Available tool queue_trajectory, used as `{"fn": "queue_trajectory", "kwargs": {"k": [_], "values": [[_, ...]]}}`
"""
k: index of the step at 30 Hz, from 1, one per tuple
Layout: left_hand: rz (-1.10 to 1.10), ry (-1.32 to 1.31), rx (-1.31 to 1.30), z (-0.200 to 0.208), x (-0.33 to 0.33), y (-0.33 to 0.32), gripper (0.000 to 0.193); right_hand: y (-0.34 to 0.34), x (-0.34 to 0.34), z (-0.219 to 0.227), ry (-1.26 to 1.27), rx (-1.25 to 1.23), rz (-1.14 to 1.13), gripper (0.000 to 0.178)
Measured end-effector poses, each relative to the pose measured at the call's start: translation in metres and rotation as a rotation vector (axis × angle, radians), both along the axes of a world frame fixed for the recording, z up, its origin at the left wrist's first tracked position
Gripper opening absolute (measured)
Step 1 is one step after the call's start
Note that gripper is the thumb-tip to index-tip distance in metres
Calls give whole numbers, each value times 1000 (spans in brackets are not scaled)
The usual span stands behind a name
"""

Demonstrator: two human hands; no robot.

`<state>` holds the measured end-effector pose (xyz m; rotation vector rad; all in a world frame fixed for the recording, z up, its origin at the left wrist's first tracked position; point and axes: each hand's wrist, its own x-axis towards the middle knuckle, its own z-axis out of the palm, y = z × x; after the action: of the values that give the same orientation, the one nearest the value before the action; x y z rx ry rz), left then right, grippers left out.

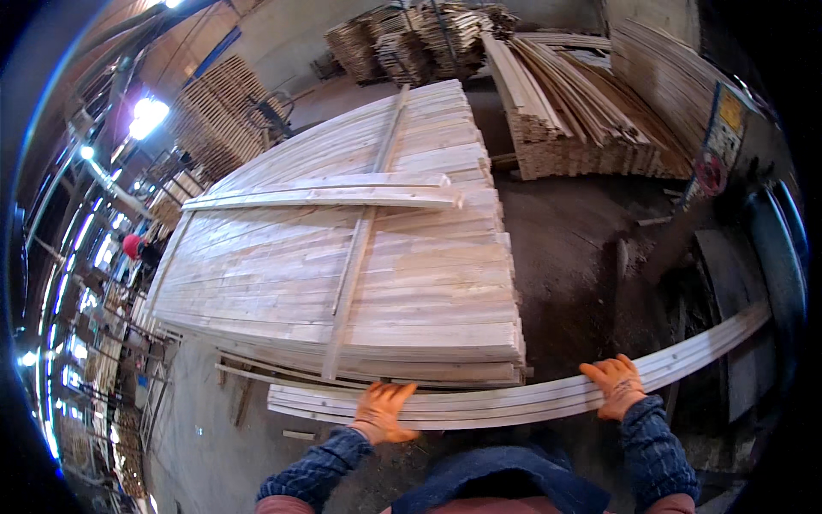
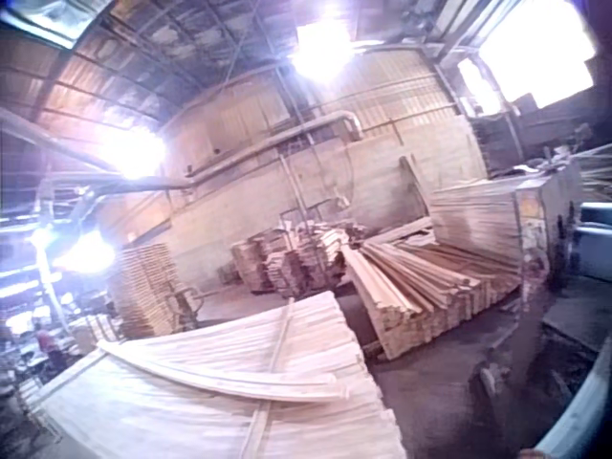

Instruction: The person takes long wood planks from a stack, feeds them individually through a roller-based sanding or planing machine, and then retrieves them to place on a separate stack.

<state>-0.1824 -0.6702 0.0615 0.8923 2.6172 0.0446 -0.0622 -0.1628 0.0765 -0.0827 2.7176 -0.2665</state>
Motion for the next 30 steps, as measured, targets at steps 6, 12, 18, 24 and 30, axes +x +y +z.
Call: {"fn": "queue_trajectory", "kwargs": {"k": [6,12,18,24,30], "values": [[88,8,-141,12,-15,-74,107,3,-39,39,177,-517,-251,52],[-13,-77,-93,4,-4,9,99,-74,-162,96,558,-696,-8,48],[-54,-29,527,5,7,34,66,-176,-321,121,591,-567,260,55],[123,-68,1165,101,-40,-29,51,-187,-478,107,636,-223,65,79],[422,23,1274,93,-98,-123,56,-239,-502,111,355,-126,-151,88]]}}
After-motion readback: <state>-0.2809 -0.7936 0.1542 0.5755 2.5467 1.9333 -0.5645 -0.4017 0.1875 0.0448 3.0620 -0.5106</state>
